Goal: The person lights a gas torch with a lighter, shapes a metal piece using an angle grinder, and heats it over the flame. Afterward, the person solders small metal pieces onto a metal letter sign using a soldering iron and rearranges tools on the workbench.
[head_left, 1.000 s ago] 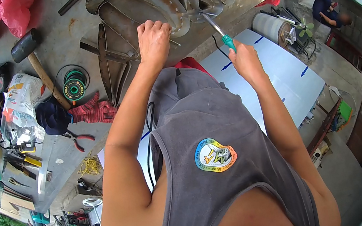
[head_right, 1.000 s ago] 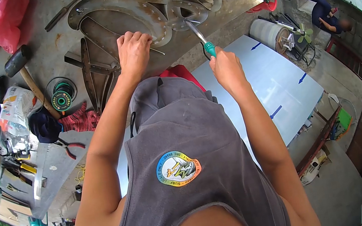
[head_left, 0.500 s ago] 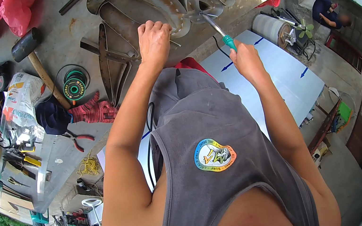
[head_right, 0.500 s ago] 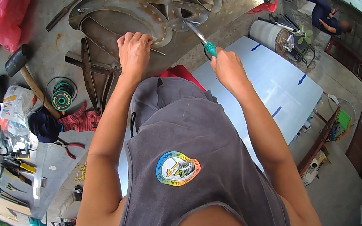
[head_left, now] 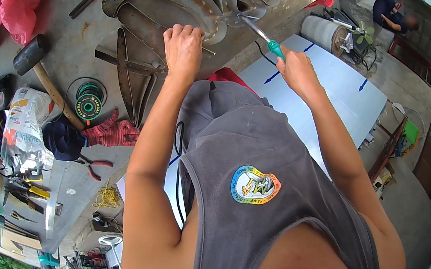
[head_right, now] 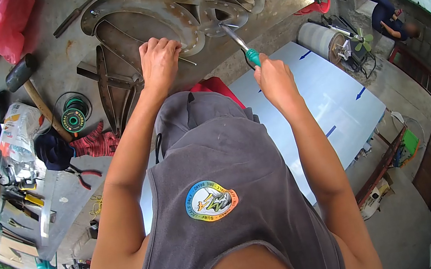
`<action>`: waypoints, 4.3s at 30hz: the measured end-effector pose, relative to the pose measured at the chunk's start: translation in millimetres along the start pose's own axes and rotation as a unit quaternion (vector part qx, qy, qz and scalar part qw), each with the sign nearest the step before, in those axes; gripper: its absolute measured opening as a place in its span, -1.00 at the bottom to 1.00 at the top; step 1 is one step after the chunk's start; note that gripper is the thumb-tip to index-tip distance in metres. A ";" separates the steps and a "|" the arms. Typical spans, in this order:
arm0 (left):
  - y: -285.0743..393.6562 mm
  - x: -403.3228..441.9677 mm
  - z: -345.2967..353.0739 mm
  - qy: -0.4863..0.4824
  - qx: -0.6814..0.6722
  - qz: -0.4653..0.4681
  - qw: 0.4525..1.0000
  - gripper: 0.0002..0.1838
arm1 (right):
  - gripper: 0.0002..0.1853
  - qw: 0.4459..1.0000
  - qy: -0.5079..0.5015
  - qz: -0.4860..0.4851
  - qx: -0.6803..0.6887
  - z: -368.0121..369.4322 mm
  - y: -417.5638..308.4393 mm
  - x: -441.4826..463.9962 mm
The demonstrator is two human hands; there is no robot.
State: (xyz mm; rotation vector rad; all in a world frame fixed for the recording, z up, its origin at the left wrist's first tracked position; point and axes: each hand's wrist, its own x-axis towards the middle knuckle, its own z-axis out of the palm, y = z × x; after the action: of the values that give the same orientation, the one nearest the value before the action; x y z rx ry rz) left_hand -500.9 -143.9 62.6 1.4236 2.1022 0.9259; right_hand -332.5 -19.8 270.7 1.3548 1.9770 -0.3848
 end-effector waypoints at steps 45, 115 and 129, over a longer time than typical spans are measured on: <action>0.6 0.7 -1.1 -0.006 -0.003 -0.002 1.000 -0.90 | -0.78 0.999 -0.007 -0.013 -0.039 -15.8 1.4 7.4; -0.7 -0.1 -1.2 -0.004 -0.013 -0.004 1.000 -0.90 | -0.74 1.000 0.016 0.014 -0.019 16.0 -5.1 -0.4; 0.2 0.4 -2.6 -0.022 -0.005 -0.018 1.000 -0.90 | -0.73 1.000 0.018 0.016 -0.003 19.7 -6.0 -4.5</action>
State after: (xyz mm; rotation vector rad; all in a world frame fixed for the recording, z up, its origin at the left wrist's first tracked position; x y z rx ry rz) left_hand -502.7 -144.2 64.5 1.3837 2.0815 0.8829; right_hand -329.5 -37.0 259.0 1.3970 1.9824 -0.3425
